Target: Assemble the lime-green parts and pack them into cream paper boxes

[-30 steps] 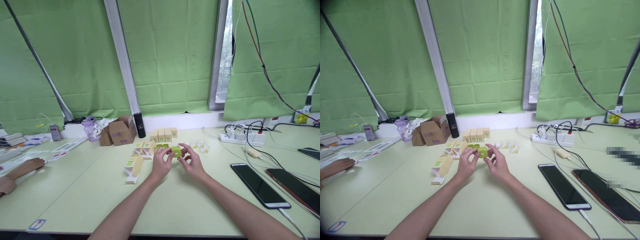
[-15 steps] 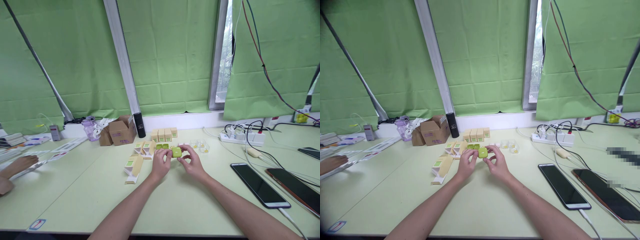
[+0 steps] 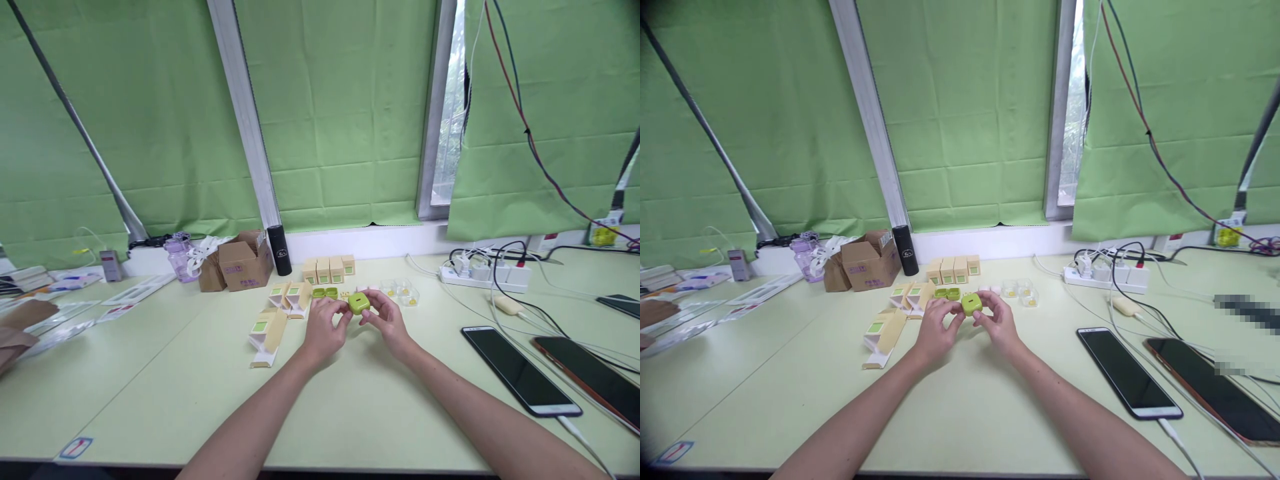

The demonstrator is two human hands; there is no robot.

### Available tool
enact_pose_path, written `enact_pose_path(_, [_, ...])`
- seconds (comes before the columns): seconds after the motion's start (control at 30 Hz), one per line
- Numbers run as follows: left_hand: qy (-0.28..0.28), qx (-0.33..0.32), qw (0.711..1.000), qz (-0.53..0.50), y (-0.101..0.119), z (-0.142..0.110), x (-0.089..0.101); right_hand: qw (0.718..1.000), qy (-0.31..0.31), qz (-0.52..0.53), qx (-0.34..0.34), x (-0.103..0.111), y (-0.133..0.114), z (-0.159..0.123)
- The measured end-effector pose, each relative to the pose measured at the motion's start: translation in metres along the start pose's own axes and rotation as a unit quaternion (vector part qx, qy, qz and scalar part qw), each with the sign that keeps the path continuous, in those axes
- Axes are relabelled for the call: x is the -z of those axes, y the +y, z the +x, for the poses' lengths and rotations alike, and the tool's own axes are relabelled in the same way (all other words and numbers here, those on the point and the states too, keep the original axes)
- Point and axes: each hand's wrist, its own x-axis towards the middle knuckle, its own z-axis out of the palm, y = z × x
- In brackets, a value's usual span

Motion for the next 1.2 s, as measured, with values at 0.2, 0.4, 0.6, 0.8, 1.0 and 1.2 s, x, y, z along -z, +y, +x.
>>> enact_pose_path(0.2, [0.017, -0.005, 1.000, 0.025, -0.001, -0.001, -0.001, 0.996, 0.003, 0.070, -0.052, -0.001, -0.003, 0.000])
enact_pose_path(0.4, [0.026, -0.057, 0.998, 0.016, -0.003, -0.002, -0.003, 0.996, 0.003, 0.057, -0.068, -0.001, 0.000, -0.001])
enact_pose_path(0.6, [-0.028, -0.067, 0.997, -0.002, 0.001, -0.002, -0.002, 0.999, -0.009, 0.006, -0.050, -0.001, 0.010, -0.001])
enact_pose_path(0.8, [0.012, 0.033, 0.994, -0.104, -0.006, 0.001, -0.006, 0.989, 0.007, -0.147, -0.005, 0.005, 0.016, 0.000])
enact_pose_path(1.0, [0.074, 0.145, 0.957, -0.239, -0.017, 0.008, -0.005, 0.856, -0.074, -0.505, 0.079, 0.009, 0.018, 0.002])
enact_pose_path(1.2, [0.100, 0.179, 0.914, -0.351, -0.025, 0.011, -0.002, 0.723, -0.200, -0.655, 0.087, -0.004, 0.021, 0.017])
